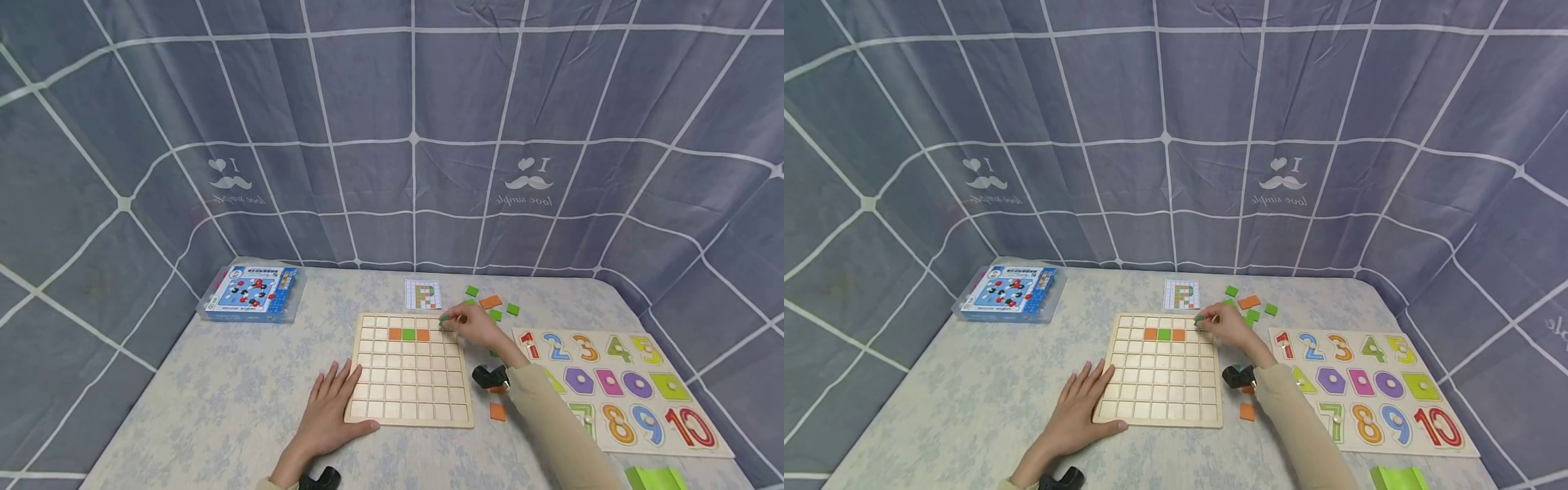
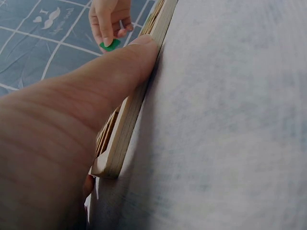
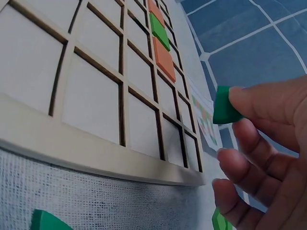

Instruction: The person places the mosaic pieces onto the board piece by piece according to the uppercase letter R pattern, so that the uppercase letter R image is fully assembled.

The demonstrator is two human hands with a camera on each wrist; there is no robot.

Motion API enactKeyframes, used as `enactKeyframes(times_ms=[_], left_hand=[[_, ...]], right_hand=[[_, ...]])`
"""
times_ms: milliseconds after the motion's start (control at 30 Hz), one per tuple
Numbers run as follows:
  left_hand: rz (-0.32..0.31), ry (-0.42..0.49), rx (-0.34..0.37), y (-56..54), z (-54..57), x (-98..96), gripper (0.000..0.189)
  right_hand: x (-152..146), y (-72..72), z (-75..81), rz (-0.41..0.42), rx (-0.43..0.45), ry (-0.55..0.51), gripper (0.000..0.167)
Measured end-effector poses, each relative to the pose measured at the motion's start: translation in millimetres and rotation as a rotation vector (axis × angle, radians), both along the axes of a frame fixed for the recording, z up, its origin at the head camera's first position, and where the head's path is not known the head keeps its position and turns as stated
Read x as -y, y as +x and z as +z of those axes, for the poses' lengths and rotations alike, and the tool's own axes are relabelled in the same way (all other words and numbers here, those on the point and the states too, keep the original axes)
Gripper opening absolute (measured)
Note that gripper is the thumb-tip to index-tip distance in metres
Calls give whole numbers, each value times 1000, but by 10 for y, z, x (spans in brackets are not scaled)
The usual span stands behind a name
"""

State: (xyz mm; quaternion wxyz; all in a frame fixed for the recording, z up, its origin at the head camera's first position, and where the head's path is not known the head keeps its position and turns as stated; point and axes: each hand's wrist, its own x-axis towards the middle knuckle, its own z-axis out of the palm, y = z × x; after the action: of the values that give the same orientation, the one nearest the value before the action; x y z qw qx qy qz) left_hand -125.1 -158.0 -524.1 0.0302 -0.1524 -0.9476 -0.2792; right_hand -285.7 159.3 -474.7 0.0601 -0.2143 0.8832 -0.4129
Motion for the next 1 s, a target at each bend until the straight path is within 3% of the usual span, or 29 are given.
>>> enactKeyframes(times_ms=[167,567,1000], left_hand=[[-2,2,-30,1,-7,-2,99],[1,11,24,-4,12,-3,100],[9,6,35,-7,19,-9,100]], right_hand=[[30,25,22,61,-4,39,14],[83,-46,-58,60,29,81,9],[123,-73,-96,76,30,107,6]])
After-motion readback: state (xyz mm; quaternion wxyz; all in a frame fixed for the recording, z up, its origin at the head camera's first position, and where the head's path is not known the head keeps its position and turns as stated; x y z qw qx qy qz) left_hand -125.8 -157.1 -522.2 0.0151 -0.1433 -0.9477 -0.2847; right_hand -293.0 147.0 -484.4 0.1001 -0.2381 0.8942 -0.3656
